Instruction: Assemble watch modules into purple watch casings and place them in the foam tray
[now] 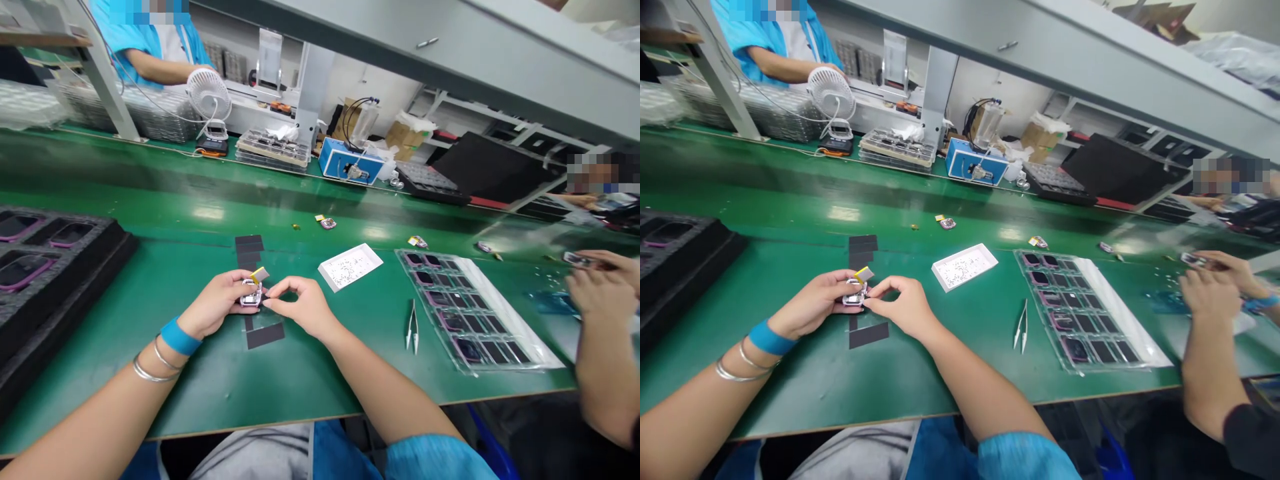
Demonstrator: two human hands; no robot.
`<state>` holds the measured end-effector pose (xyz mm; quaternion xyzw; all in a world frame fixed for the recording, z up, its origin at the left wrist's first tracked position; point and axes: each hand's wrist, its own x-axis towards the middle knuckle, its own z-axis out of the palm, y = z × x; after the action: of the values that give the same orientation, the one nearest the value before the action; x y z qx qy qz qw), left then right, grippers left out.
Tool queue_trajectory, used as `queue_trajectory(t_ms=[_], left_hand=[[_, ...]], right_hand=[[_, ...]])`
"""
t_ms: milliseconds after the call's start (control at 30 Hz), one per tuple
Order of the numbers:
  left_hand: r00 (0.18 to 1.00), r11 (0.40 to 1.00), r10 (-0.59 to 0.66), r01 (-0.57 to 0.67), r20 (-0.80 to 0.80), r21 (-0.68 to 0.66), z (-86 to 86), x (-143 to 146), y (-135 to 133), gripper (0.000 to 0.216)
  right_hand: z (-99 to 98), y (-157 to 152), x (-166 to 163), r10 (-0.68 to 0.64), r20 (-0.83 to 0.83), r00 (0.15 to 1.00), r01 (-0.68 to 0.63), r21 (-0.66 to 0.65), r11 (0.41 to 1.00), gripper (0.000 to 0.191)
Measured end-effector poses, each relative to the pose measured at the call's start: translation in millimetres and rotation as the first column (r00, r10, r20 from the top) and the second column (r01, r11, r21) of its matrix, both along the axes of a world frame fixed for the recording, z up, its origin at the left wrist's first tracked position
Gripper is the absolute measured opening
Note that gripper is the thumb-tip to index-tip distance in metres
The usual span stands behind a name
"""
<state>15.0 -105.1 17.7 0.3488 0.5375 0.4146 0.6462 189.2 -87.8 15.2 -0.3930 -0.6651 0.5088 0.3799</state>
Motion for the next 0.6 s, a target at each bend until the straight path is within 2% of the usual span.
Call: queue_trajectory(t_ms=[100,267,400,500,567,600], left_hand=[[1.000,1.000,-0.018,0.018,0.006,-0.003,-2.2,5.1,-1.3,0.030],[0.999,1.000,-0.019,0.018,0.042,0.004,-2.7,8.8,-2.7,0.027],[0.996,1.000,-0.001,0.001,0.085,-0.004,-0.4,10.6,-3.5,0.026],[0.993,1.000,0.024,-0.023,0.119,-0.009,-0.1,11.1,-4.1,0.027],[0.991,1.000,0.030,-0.030,0.131,0.001,-1.2,10.7,-4.3,0.027],[0.991,0.999,0.033,-0.034,0.131,0.006,-1.9,10.3,-4.2,0.027]], right_hand=[[-3.3,1.5,-1.7,0.015,-0.036,0.999,-0.016,-0.026,1.000,0.011],[-5.5,-0.5,-3.9,0.160,-0.051,0.986,-0.162,-0.055,0.985,0.017],[-5.4,-4.4,-7.5,0.044,0.094,0.995,-0.058,0.153,0.987,0.008],[-5.3,-6.8,-9.5,-0.096,0.191,0.977,0.025,0.346,0.938,0.009],[-5.1,-7.6,-10.0,-0.156,0.177,0.972,0.076,0.390,0.918,0.009],[-4.8,-7.7,-10.1,-0.160,0.148,0.976,0.096,0.369,0.924,0.008]])
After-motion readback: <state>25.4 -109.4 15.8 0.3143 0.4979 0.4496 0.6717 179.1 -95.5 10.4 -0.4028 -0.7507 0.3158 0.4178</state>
